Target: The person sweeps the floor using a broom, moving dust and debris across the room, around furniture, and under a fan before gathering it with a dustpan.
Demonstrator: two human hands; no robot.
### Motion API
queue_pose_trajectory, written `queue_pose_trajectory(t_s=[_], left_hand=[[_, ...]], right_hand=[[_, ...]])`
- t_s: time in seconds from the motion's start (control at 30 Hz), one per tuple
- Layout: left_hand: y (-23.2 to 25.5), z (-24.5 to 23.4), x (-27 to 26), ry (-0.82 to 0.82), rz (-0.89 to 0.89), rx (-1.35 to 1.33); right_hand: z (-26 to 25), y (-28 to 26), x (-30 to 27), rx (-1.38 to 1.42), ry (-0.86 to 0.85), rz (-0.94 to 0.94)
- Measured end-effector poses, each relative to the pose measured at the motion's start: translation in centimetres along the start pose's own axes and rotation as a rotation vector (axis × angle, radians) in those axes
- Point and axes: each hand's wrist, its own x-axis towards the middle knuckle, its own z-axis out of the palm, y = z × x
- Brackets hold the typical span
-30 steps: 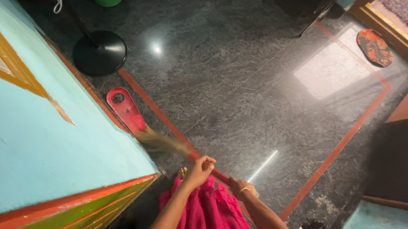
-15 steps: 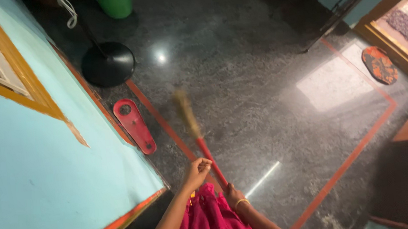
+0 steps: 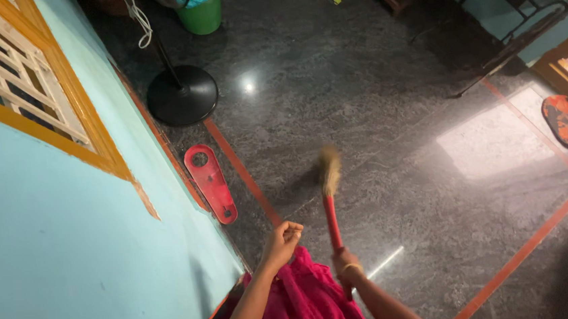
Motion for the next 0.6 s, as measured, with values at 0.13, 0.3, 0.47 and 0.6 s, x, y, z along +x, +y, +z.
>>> queue_pose_trajectory(t_s=[0.13,0.3,0.47,0.6], left_hand=[[0.2,0.4,2.7,0.030,0.016,-0.033],[0.8,-0.1,7.0,0.064,0.029,-0.077],[4.3,-2.5,9.5,0.141,-0.069,0.106],[5.1,-3.1,11.1,0.152,0.045,-0.141]], right_hand=[[1.3,-2.9,0.1,-0.159,0.176,-0.327],[-4.5,-5.4,1.5,-0.277,-0.064,-0.342],[-7.6,-8.1,3.6,-0.210,-0.105,-0.247],[-5.9,-11.3,5.1,-0.093,-0.064,-0.188]])
